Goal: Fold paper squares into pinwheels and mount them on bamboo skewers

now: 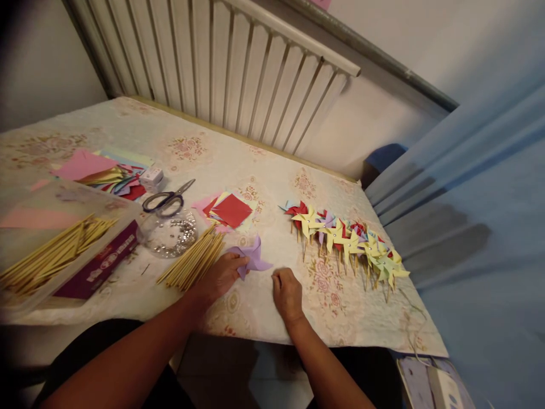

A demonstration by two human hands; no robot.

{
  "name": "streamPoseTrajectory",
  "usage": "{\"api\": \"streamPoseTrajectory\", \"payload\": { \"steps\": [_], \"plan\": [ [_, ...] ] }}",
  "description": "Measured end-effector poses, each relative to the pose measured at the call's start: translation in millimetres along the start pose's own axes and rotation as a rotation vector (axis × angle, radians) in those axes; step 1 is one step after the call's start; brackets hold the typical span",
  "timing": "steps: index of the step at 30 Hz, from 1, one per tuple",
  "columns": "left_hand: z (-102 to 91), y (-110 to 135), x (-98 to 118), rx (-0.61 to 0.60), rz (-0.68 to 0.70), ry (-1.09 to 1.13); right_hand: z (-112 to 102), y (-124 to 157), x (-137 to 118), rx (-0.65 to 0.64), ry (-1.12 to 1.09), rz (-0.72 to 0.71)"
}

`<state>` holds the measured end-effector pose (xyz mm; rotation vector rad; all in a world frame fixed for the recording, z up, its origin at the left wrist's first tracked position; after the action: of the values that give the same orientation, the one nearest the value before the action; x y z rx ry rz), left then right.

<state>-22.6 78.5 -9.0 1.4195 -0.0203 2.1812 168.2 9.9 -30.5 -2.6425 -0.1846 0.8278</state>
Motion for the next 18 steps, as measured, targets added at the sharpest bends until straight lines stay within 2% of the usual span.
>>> {"api": "streamPoseTrajectory", "payload": {
  "steps": [4,12,18],
  "plan": [
    [0.5,0.4,-0.1,0.028,-0.014,0.031,0.3,0.1,-0.3,0.014,-0.023,-0.012],
    [-0.7,-1.2,-3.4,0.021,-0.004,0.013,1.4,0.2,-0.2,0.129,-0.036,0.041],
    [3.5,3.1,1.4,-0.007,-0.013,0.057,1.2,1.0,-0.1,0.126,-0.018,0.041]
  ]
}}
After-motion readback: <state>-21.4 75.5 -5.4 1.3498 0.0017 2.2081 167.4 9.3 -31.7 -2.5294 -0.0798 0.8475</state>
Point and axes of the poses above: each hand's wrist, its own y-axis away from the middle knuckle, its own z-axis out of the palm, x = y × z, the point moved 1 cm from there along -y, towards the middle knuckle, and after that the axes turned 9 degrees about -y, right-handed, at the moved point
